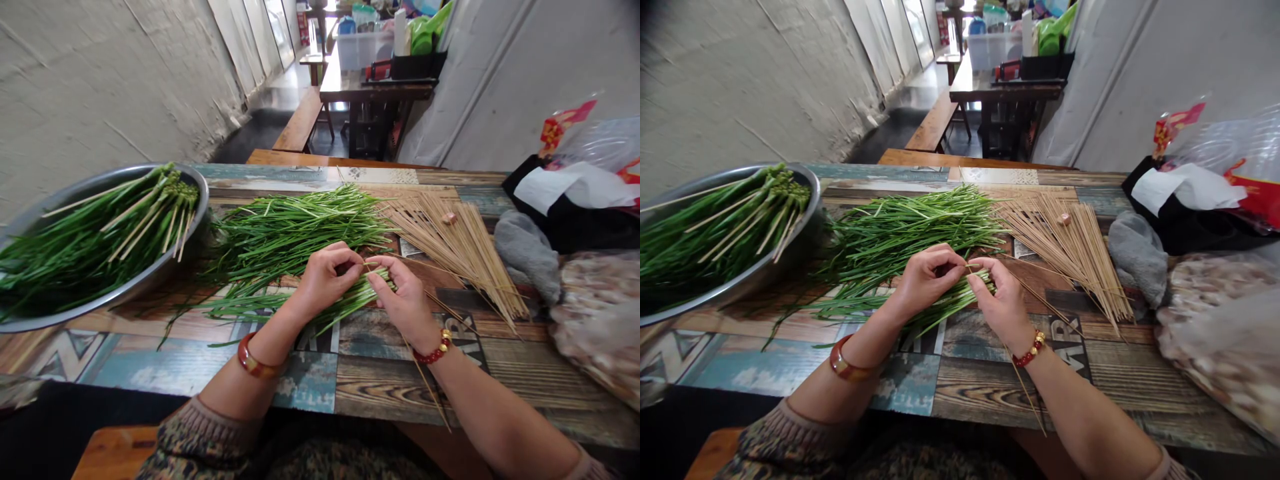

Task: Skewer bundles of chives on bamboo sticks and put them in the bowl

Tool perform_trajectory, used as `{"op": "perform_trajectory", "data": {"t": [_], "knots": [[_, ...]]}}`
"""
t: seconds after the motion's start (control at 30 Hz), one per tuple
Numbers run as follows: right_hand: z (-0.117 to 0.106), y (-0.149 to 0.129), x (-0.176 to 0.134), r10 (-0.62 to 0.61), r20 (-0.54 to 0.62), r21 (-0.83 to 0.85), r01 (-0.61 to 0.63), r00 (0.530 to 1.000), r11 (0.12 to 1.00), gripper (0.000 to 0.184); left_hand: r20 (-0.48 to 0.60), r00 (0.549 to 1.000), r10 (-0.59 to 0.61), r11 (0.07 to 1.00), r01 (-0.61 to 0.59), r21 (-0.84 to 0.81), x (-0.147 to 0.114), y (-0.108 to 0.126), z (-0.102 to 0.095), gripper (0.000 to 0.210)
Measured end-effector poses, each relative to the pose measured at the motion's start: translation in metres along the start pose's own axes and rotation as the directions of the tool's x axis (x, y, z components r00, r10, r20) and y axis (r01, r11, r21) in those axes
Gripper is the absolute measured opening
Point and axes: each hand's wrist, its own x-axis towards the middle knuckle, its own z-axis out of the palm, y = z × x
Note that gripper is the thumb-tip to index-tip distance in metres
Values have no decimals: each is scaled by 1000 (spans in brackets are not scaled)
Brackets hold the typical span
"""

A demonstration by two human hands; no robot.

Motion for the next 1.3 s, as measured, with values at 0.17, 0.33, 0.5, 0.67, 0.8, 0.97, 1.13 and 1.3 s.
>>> {"op": "perform_trajectory", "data": {"t": [0.17,0.33,0.5,0.67,0.8,0.97,1.13,1.3], "knots": [[1,-2,0,-3,-7,-5,3,1000,1000,27,-11,1000,20,1000,-20,6,0,-1,0,13],[1,-3,0,2,-4,-3,-2,1000,1000,28,-19,1000,9,1000,-9,5,0,-1,1,13],[0,-4,0,-3,-7,-5,3,1000,1000,27,-21,1000,-12,1000,12,-9,0,0,1,13],[0,-5,0,-13,-8,-3,13,1000,1000,27,-20,1000,-22,1000,22,-22,0,0,1,14],[0,-5,0,-7,-7,3,7,1000,1000,26,-11,999,-53,997,53,-50,0,1,2,15],[0,-4,0,-10,-13,1,10,1000,1000,25,10,995,-102,990,102,-95,1,4,1,13],[0,-4,-1,-11,-15,0,11,1000,1000,25,31,992,-126,984,129,-124,1,4,0,17],[0,-4,0,-25,-17,-5,24,1000,1000,24,38,986,-160,973,164,-164,1,2,1,17]]}}
